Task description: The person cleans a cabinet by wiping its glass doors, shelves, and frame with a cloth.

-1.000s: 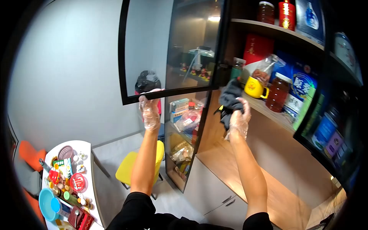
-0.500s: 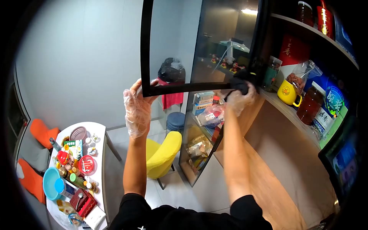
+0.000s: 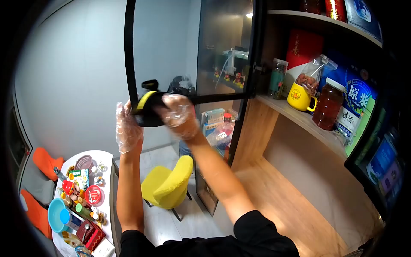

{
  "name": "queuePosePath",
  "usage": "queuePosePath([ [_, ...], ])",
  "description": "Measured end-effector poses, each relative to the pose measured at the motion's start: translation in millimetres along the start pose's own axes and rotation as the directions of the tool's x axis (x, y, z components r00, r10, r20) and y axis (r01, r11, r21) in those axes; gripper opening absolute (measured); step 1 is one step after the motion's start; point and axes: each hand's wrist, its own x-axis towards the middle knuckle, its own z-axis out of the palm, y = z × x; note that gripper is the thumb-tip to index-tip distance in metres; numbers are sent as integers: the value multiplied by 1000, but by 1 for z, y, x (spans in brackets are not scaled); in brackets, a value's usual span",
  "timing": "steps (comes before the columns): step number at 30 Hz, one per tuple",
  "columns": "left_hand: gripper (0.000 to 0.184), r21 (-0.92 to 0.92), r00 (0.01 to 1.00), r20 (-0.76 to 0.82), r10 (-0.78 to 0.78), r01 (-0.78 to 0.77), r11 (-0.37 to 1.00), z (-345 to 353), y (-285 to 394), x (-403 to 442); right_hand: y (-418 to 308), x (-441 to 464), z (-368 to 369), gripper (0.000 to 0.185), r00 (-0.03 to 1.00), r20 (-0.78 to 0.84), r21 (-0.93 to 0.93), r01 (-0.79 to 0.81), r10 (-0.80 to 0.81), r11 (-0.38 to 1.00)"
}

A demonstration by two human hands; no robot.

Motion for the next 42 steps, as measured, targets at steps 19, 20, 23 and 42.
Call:
queuePosePath([
  [19,39,606,991,-33,133,-86,791,6,16,7,126,-60,-126,44,778,-260,-414,-624,571,662],
  [20,39,614,988,-27,150,-102,783,4,15,7,130,-50,-126,46,803,-321,-406,-596,503,693],
  [23,38,617,986,-44,160,-99,781,2,14,9,148,-9,-137,57,761,-231,-606,-600,607,522],
  [42,32,510,966,-104,238,-153,846,2,-6,16,90,-44,-189,59,684,42,-322,-681,728,658],
])
